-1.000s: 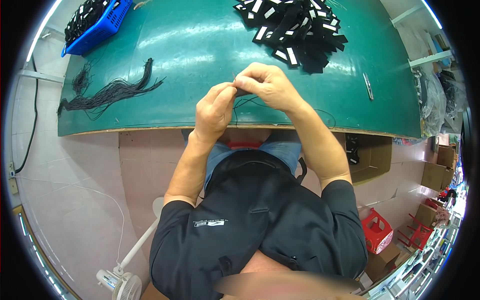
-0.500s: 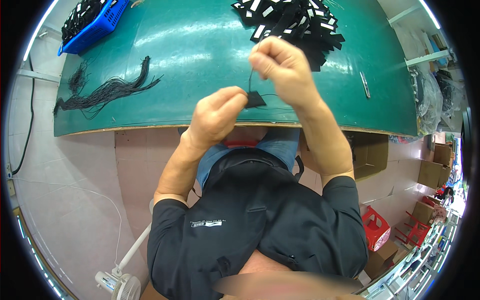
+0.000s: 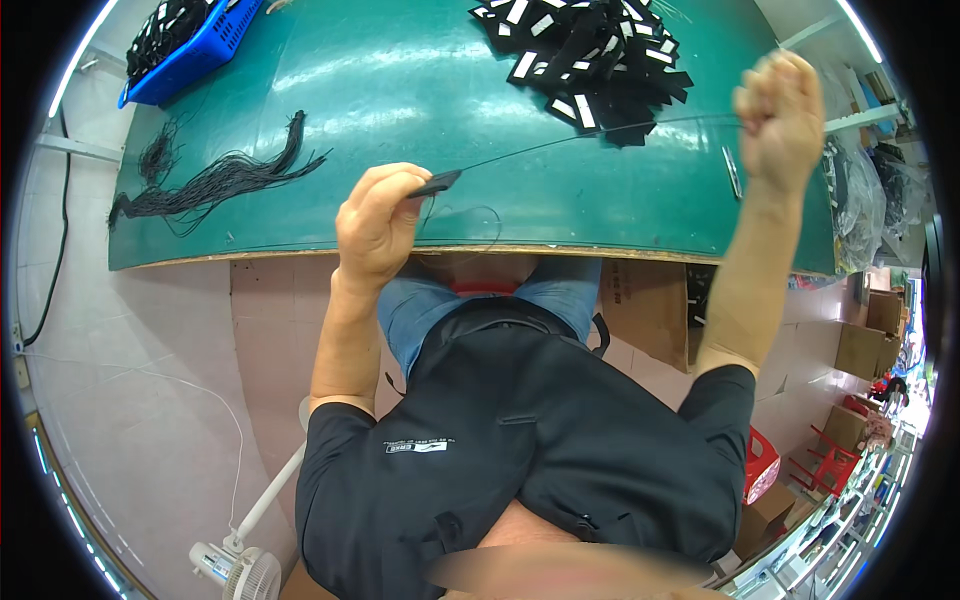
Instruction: Assembling small black plastic components by threading wires through them and measuring the resulting parts on a workbench.
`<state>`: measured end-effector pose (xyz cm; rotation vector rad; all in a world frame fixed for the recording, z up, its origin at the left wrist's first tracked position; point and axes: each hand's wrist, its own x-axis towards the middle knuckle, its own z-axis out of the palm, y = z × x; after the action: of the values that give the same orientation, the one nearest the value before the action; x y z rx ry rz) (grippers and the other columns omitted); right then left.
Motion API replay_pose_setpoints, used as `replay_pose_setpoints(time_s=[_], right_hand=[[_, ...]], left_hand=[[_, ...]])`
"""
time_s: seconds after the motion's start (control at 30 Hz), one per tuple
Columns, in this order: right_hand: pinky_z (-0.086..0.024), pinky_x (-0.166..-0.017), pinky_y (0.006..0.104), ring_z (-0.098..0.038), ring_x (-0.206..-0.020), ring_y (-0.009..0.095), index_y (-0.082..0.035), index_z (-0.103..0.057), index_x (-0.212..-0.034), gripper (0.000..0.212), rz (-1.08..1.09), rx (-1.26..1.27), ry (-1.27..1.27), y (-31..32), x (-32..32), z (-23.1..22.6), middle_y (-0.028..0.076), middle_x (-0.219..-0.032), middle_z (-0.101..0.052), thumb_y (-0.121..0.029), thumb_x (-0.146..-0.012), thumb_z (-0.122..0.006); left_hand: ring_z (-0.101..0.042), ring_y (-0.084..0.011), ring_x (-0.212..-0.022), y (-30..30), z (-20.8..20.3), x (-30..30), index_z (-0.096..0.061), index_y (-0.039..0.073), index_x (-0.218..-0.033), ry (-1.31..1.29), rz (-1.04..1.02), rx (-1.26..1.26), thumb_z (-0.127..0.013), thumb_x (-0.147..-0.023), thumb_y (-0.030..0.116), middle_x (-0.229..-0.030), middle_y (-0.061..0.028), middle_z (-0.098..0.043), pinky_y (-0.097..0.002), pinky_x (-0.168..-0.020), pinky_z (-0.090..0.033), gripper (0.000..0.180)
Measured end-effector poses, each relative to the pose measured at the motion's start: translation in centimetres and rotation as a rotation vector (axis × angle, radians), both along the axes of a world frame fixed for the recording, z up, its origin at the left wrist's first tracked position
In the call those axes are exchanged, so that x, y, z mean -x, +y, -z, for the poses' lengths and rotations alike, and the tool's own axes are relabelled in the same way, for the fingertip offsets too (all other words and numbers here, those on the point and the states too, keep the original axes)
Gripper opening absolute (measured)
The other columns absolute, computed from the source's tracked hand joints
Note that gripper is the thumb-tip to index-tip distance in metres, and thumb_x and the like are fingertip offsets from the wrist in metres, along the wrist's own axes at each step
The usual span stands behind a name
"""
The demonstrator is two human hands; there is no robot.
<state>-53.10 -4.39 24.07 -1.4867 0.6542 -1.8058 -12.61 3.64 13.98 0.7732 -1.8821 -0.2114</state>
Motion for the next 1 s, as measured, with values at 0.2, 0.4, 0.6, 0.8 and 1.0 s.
replay_pose_setpoints(time_s=[0.2,0.4,0.6,0.8,1.0], right_hand=[[-0.045,-0.061,0.0240,-0.052,-0.068,0.009,-0.002,-0.066,-0.108,0.020,0.926,0.128,0.732,1.1,16.6,2.5,0.002,-0.087,-0.061,-0.020,-0.105,-0.060],[-0.052,-0.075,0.0292,-0.063,-0.079,0.014,-0.006,-0.071,-0.104,0.024,1.311,-0.131,0.944,4.9,27.4,6.1,0.002,-0.093,-0.069,-0.029,-0.102,-0.066],[-0.050,-0.076,0.0247,-0.059,-0.082,0.009,-0.006,-0.072,-0.105,0.016,0.872,-0.251,0.689,5.0,10.0,8.6,-0.001,-0.094,-0.066,-0.020,-0.097,-0.073],[-0.034,-0.057,0.0203,-0.040,-0.063,0.002,-0.007,-0.070,-0.122,0.032,-0.135,-0.287,0.506,5.0,-8.5,11.2,-0.008,-0.073,-0.050,-0.006,-0.090,-0.075],[-0.029,-0.055,0.0233,-0.033,-0.060,0.004,-0.010,-0.067,-0.132,0.043,-0.515,-0.297,0.535,5.0,-14.0,11.4,-0.009,-0.066,-0.037,-0.007,-0.090,-0.074]], left_hand=[[-0.071,-0.0240,-0.086,0.0,0.2,-3.3,-0.060,-0.001,-0.110,0.057,-0.094,-0.023,-0.064,-0.099,0.001,-0.105,-0.0174,-0.067,-0.0332,-0.074,-0.062,0.012],[-0.071,-0.0241,-0.085,-0.2,0.7,-3.9,-0.060,-0.001,-0.109,0.103,-0.105,-0.040,-0.064,-0.099,0.002,-0.106,-0.0177,-0.067,-0.0332,-0.074,-0.062,0.011],[-0.071,-0.0241,-0.087,-0.1,0.3,-2.2,-0.060,-0.001,-0.108,0.038,-0.076,-0.017,-0.067,-0.097,0.001,-0.105,-0.0174,-0.068,-0.0328,-0.076,-0.061,0.013],[-0.071,-0.0249,-0.086,0.7,-0.7,1.0,-0.062,0.000,-0.106,-0.059,0.001,0.014,-0.069,-0.092,-0.004,-0.103,-0.0166,-0.070,-0.0318,-0.074,-0.059,0.017],[-0.072,-0.0268,-0.089,1.3,-0.3,1.5,-0.062,0.001,-0.107,-0.100,0.076,-0.062,-0.070,-0.090,-0.006,-0.104,-0.0174,-0.071,-0.0330,-0.077,-0.059,0.020]])
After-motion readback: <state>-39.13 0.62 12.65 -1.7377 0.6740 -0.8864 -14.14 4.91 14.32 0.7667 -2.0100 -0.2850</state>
